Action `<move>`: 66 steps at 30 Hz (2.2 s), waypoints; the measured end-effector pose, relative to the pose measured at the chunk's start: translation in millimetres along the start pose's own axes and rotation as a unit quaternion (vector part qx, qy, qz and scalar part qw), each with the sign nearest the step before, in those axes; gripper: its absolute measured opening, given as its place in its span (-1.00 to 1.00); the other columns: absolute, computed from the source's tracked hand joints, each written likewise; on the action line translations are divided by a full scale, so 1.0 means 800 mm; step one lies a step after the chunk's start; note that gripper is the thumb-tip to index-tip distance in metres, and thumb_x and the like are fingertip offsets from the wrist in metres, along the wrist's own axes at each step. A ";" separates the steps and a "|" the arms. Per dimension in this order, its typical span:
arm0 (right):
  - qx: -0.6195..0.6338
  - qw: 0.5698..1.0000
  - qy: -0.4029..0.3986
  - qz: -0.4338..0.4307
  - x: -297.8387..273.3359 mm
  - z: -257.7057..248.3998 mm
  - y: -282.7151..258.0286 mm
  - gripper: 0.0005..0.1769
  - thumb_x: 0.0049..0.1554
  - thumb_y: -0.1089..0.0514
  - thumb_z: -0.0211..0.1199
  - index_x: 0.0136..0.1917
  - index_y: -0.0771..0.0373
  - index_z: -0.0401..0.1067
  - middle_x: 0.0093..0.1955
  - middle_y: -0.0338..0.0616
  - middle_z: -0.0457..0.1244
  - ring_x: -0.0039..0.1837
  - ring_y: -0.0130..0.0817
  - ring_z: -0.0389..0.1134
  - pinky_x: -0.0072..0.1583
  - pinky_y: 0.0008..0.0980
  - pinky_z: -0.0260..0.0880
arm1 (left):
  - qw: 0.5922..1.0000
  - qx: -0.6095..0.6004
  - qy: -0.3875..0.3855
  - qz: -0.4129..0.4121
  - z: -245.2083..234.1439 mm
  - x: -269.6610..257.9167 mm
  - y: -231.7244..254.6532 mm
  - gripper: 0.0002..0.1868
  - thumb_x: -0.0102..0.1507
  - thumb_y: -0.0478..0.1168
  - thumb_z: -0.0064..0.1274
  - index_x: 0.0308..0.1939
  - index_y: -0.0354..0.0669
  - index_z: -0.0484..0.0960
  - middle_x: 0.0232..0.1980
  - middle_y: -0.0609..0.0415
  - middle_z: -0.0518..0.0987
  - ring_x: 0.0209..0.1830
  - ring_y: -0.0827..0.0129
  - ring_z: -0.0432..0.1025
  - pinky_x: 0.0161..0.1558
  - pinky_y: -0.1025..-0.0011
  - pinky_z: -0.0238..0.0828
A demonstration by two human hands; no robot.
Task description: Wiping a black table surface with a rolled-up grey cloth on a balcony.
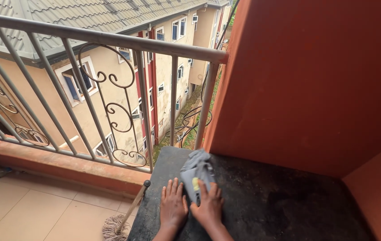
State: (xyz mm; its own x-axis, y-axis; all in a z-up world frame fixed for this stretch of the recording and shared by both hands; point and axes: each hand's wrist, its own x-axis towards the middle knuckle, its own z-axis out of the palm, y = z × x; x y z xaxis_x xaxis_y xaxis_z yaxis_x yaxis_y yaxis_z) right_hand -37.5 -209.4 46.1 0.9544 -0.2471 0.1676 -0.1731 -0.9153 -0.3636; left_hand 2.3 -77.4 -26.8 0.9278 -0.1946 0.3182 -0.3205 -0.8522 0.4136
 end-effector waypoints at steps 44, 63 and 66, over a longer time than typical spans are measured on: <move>0.098 0.981 -0.129 -0.106 0.091 0.016 0.023 -0.04 -0.27 0.00 0.53 0.41 -0.32 0.33 0.55 -0.23 0.06 0.54 -0.11 0.04 0.50 0.03 -0.05 | 0.998 -0.029 0.063 -0.008 0.043 0.010 -0.015 -0.10 0.10 0.00 0.05 0.39 -0.47 0.16 0.62 -0.40 -0.14 0.61 -0.33 -0.22 0.41 -0.17 -0.29; 0.080 0.991 -0.075 -0.080 0.130 0.031 -0.067 -0.27 -0.23 -0.10 0.53 0.22 -0.18 0.40 0.24 -0.26 0.21 0.35 -0.12 0.17 0.32 -0.01 0.16 | 0.995 -0.040 0.090 -0.015 0.028 0.002 -0.006 -0.13 0.14 -0.01 0.00 0.37 -0.53 0.07 0.55 -0.39 -0.08 0.57 -0.27 -0.20 0.45 -0.14 -0.29; 0.062 0.996 0.011 -0.060 0.140 0.075 -0.068 -0.18 -0.27 -0.01 0.51 0.28 -0.16 0.36 0.23 -0.17 0.19 0.34 -0.05 0.16 0.35 0.05 0.09 | 0.996 -0.044 0.071 -0.029 0.018 0.002 -0.003 -0.09 0.15 -0.03 0.02 0.42 -0.50 0.03 0.57 -0.34 -0.09 0.57 -0.24 -0.20 0.45 -0.11 -0.29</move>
State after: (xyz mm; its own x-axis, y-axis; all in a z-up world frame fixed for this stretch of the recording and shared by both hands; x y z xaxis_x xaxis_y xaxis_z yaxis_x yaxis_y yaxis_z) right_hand 93.7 -168.2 29.7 0.9605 -0.1458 0.2372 -0.0245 -0.8929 -0.4497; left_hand 7.6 -82.6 -39.4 0.9105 -0.0706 0.4075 -0.2895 -0.8123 0.5062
